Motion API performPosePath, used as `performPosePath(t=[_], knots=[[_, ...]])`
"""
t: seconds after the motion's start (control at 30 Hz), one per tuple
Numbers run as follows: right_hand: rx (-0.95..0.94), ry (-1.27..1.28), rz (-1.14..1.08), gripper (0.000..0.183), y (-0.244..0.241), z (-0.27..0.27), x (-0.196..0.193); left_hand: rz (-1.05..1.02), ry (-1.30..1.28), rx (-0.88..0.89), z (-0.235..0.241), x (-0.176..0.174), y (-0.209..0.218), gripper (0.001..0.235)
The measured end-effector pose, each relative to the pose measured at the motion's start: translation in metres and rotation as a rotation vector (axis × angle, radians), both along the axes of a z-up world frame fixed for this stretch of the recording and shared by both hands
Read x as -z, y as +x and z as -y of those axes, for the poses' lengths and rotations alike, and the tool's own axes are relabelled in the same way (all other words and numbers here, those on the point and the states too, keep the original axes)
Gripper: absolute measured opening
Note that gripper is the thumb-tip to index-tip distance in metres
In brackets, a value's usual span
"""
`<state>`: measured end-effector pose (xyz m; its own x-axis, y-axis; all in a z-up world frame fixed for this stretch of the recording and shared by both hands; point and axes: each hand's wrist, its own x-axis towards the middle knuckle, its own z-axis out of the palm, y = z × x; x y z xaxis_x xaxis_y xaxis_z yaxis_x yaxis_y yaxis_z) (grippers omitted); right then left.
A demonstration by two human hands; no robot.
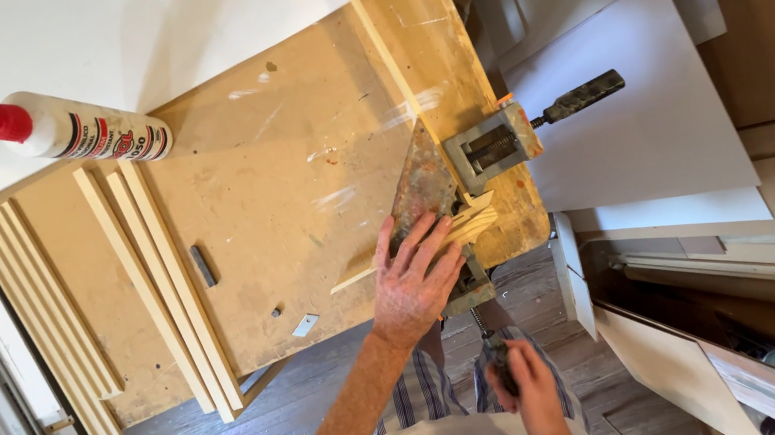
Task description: Applying wood glue to wooden strips and securing them in a corner clamp
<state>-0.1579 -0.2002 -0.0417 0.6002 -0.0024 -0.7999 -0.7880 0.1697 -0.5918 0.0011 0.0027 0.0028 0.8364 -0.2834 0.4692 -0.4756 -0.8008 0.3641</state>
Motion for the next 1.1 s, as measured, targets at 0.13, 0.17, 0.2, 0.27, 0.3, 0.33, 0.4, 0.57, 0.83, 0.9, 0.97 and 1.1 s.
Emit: performPosePath(t=[0.13,0.17,0.2,0.27,0.3,0.33,0.4,0.57,0.83,0.9,0.97,1.1], knots=[[0.393,1.111,-0.591,0.035,-0.026,0.036,0.078,0.016,-0.022,0.008,-0.001,-0.006,0.005,0.012],[0.396,1.109,-0.591,0.035,-0.007,0.023,0.043,0.014,-0.025,0.009,-0.001,-0.003,0.004,0.012],[0.13,0.538,-0.402,0.05,0.012,0.009,0.008,0.011,-0.024,0.007,-0.001,-0.001,0.003,0.014],[-0.122,-0.024,-0.189,0.071,0.017,-0.001,-0.022,0.008,-0.023,0.012,-0.002,0.001,0.002,0.015],[-0.253,-0.285,0.004,0.043,0.004,0.005,-0.018,0.007,-0.019,0.011,-0.002,0.001,0.002,0.015],[-0.38,-0.548,0.2,0.043,-0.009,0.01,-0.013,0.006,-0.015,0.01,-0.002,0.0,0.002,0.015],[-0.36,-0.531,0.186,0.032,-0.005,0.008,-0.014,0.007,-0.019,0.013,-0.003,-0.002,0.005,0.014],[0.082,-0.025,-0.229,0.052,-0.021,0.013,0.035,0.008,-0.031,0.027,-0.003,-0.003,0.003,0.015],[-0.341,-0.377,0.013,0.042,-0.009,-0.002,-0.003,0.003,-0.051,0.025,-0.003,-0.005,0.004,0.015],[-0.37,-0.451,0.018,0.04,-0.008,-0.003,-0.013,0.005,-0.034,0.025,-0.003,-0.002,0.003,0.016],[-0.399,-0.521,0.023,0.039,-0.008,-0.006,-0.019,0.008,-0.014,0.026,-0.004,-0.001,0.002,0.018],[-0.112,-0.068,0.081,0.026,-0.027,0.003,0.021,0.004,-0.01,0.015,-0.003,-0.002,0.003,0.016]])
